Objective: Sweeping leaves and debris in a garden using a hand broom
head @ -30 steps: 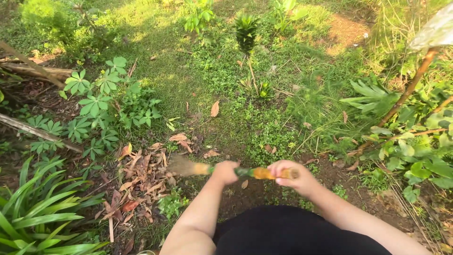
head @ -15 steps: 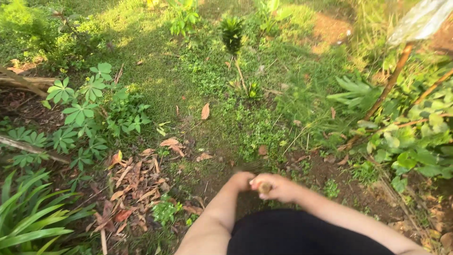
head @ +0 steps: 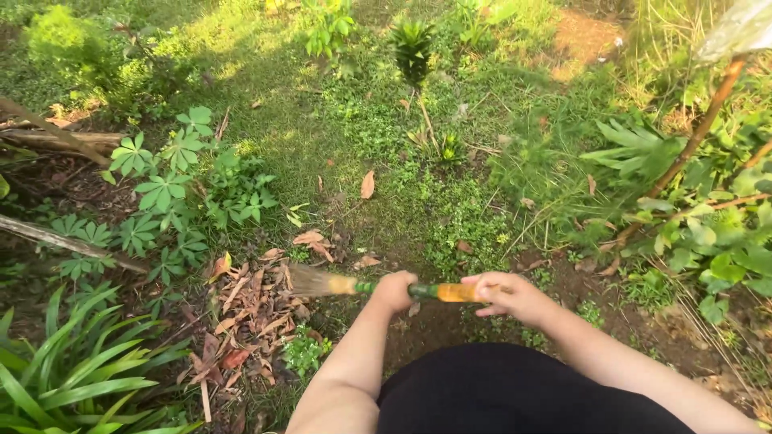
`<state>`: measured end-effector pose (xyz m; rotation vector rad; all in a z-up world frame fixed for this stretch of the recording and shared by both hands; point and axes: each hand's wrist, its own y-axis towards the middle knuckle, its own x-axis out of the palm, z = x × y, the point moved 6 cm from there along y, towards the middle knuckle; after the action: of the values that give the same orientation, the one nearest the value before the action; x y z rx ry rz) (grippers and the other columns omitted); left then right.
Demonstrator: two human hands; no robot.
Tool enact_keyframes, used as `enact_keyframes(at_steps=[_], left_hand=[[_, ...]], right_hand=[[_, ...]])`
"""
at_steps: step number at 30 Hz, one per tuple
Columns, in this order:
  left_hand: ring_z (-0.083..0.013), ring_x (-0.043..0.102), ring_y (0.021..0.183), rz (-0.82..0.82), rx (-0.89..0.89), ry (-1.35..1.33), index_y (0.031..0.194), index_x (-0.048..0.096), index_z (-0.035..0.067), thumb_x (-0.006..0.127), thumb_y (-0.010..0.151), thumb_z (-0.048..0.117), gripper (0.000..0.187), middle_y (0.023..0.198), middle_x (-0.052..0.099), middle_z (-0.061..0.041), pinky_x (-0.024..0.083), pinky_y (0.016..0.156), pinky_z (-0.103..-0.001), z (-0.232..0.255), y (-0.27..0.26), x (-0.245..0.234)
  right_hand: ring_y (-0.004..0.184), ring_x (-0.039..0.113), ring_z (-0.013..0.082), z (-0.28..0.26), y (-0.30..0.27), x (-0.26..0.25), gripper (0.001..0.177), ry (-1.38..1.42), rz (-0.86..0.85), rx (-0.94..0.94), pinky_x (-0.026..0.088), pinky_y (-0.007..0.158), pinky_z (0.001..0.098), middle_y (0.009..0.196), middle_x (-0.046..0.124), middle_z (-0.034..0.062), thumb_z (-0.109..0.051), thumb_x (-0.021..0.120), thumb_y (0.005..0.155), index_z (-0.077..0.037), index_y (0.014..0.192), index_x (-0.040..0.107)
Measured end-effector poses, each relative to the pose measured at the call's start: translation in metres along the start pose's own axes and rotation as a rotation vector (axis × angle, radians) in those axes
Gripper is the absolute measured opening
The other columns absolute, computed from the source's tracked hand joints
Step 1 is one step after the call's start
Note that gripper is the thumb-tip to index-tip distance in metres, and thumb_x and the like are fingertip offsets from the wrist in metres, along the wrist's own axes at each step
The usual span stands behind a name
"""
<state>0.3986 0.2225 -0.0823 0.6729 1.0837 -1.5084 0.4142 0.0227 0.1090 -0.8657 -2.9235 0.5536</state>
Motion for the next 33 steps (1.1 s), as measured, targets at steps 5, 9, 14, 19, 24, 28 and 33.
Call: enact_keyframes(at_steps=[5,9,14,19,24,28,33], left_hand=[[-0.0269,0.056,0.093,0.245,0.223,-0.277,0.086,0.057,0.017,0.065,0.062,0.023,0.027,0.089,0.058,-0.005,0.046,0.082,-0.039,0.064,0.009,-0.049],[-0.0323,0.053,0.095,0.168,0.435,-0.396,0.090,0.057,0.016,0.055,0.073,0.028,0.021,0.090,0.057,-0.012,0.044,0.082,-0.043,0.065,0.039,-0.004],[-0.0264,0.053,0.102,-0.113,0.194,-0.209,0.098,0.058,0.026,0.051,0.076,0.030,0.024,0.102,0.060,-0.005,0.044,0.089,-0.039,0.030,0.023,0.015],[-0.0252,0.059,0.086,-0.144,0.015,-0.038,0.078,0.060,0.023,0.059,0.062,0.043,0.025,0.076,0.062,0.001,0.045,0.081,-0.041,-0.015,-0.011,-0.024],[-0.0225,0.059,0.091,-0.166,-0.090,0.093,0.083,0.061,0.026,0.056,0.061,0.043,0.028,0.080,0.064,0.000,0.041,0.084,-0.043,-0.068,0.001,-0.015],[-0.0207,0.060,0.084,0.068,0.037,0.019,0.074,0.062,0.024,0.058,0.056,0.029,0.019,0.073,0.062,0.001,0.044,0.081,-0.041,-0.034,0.014,-0.066],[-0.0220,0.055,0.099,0.222,0.210,-0.173,0.090,0.059,0.020,0.064,0.067,0.026,0.024,0.093,0.059,0.000,0.046,0.086,-0.037,-0.006,0.045,-0.047]], right_hand=[[0.093,0.061,0.0369,-0.063,-0.014,0.013,0.012,-0.123,0.166,-0.089,0.054,0.078,0.0409,0.117,0.051,0.0205,-0.006,0.052,0.079,0.001,0.072,0.057],[0.096,0.060,0.0211,-0.067,0.007,0.042,0.011,-0.506,0.092,-0.219,0.046,0.087,0.0401,0.090,0.064,0.0039,-0.013,0.056,0.078,-0.011,0.069,0.061],[0.103,0.054,0.0328,0.003,0.060,0.058,0.012,-0.281,-0.111,-0.242,0.045,0.083,0.0458,0.097,0.062,0.0157,-0.008,0.052,0.079,-0.003,0.068,0.055],[0.108,0.044,0.0441,0.015,0.074,0.047,0.013,0.192,-0.164,-0.166,0.045,0.083,0.0530,0.106,0.053,0.0299,-0.003,0.046,0.080,0.002,0.069,0.051],[0.116,0.036,0.0422,0.013,0.067,0.037,0.016,0.581,0.075,-0.134,0.038,0.088,0.0582,0.089,0.052,0.0200,-0.001,0.044,0.079,0.001,0.064,0.043],[0.114,0.040,0.0416,-0.050,0.053,0.040,0.022,0.204,0.003,-0.260,0.045,0.084,0.0544,0.090,0.055,0.0235,-0.003,0.038,0.081,0.002,0.062,0.046],[0.115,0.044,0.0302,-0.068,0.058,0.067,0.021,-0.537,-0.007,-0.362,0.040,0.093,0.0464,0.091,0.062,0.0117,-0.009,0.047,0.081,-0.006,0.060,0.053]])
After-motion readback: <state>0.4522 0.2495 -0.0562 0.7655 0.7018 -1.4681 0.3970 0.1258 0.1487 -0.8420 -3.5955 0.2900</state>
